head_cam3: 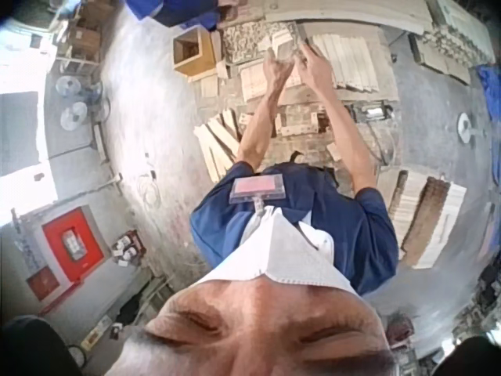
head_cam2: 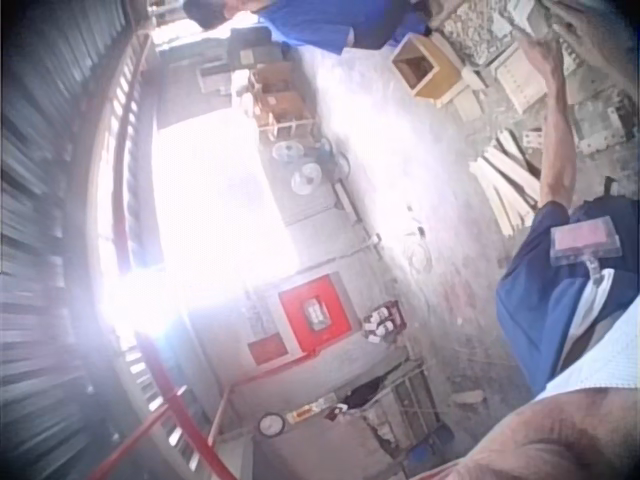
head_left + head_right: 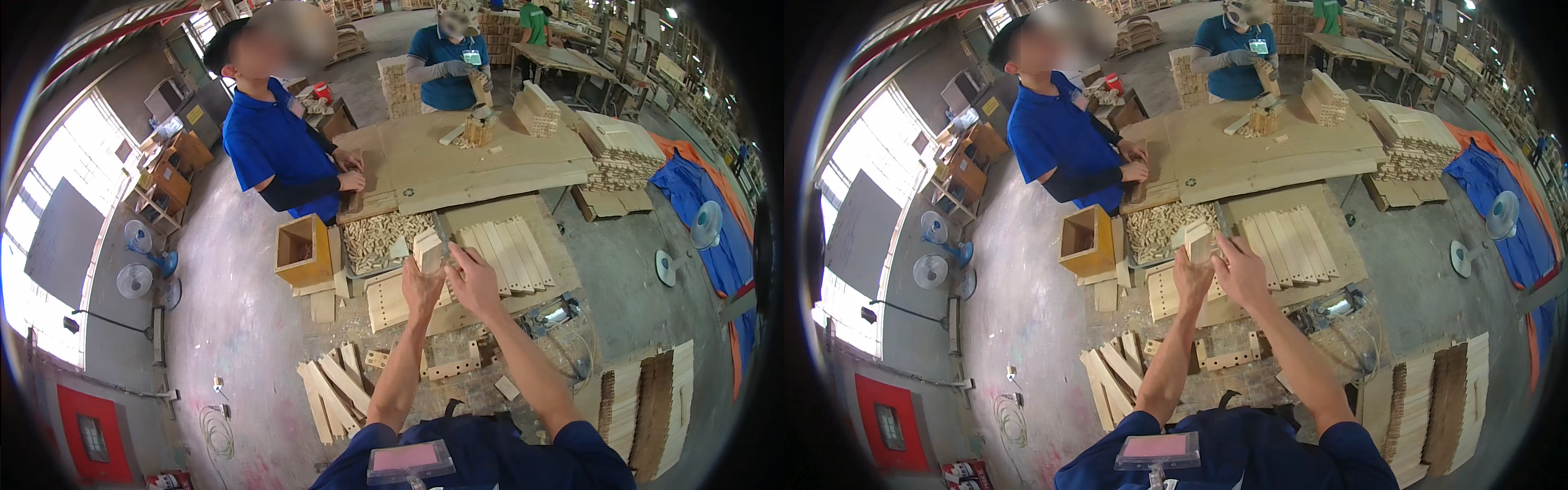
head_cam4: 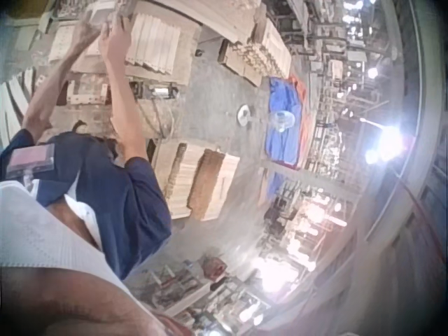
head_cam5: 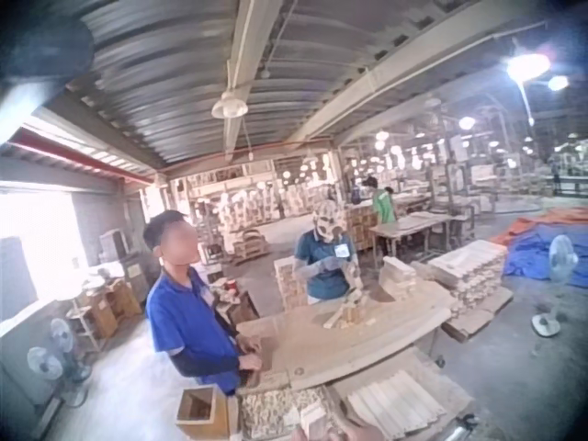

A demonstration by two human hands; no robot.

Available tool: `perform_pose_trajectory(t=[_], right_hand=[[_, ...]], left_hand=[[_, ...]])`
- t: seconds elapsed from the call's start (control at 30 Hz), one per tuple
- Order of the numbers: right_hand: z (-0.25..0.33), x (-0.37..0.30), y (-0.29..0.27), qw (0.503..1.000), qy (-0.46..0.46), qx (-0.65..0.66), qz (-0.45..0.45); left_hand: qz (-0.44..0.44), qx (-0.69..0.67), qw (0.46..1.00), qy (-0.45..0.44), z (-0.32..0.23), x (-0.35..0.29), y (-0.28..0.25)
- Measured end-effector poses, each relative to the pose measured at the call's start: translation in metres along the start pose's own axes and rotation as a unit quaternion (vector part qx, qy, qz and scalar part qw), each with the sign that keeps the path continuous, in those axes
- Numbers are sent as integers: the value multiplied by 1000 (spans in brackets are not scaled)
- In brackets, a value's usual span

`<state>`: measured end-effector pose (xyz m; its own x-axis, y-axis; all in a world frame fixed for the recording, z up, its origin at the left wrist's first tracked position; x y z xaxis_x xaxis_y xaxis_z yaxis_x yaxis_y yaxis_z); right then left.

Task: The person repeatedly picks up small wooden pieces with pre-drilled holes and assembles them by hand on a workbench. They align and press the pieces together, then place the assembled units into a stack. The process is continuous and repetitive throughout the clip.

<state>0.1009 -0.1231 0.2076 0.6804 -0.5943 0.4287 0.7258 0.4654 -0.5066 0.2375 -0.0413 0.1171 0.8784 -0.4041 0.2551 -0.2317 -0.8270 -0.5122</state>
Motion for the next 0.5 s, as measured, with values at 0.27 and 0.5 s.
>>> perform_pose_trajectory(t=[0.27,0.5], right_hand=[[-49,18,48,980,137,118,79],[-77,-37,97,938,190,180,228]], left_hand=[[27,-87,993,-71,18,-14,-6],[66,-330,924,-183,64,-31,-23]])
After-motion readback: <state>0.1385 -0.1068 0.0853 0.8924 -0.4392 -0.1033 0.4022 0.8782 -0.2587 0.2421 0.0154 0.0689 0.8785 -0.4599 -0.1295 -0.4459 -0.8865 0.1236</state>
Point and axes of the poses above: each hand's wrist, its own x-axis towards the middle knuckle, its own y-axis out of the palm, z = x × y, the point moved 10 cm from there along x, towards the middle knuckle, and after that the axes turned 8 degrees about x, right-handed, at the moved point
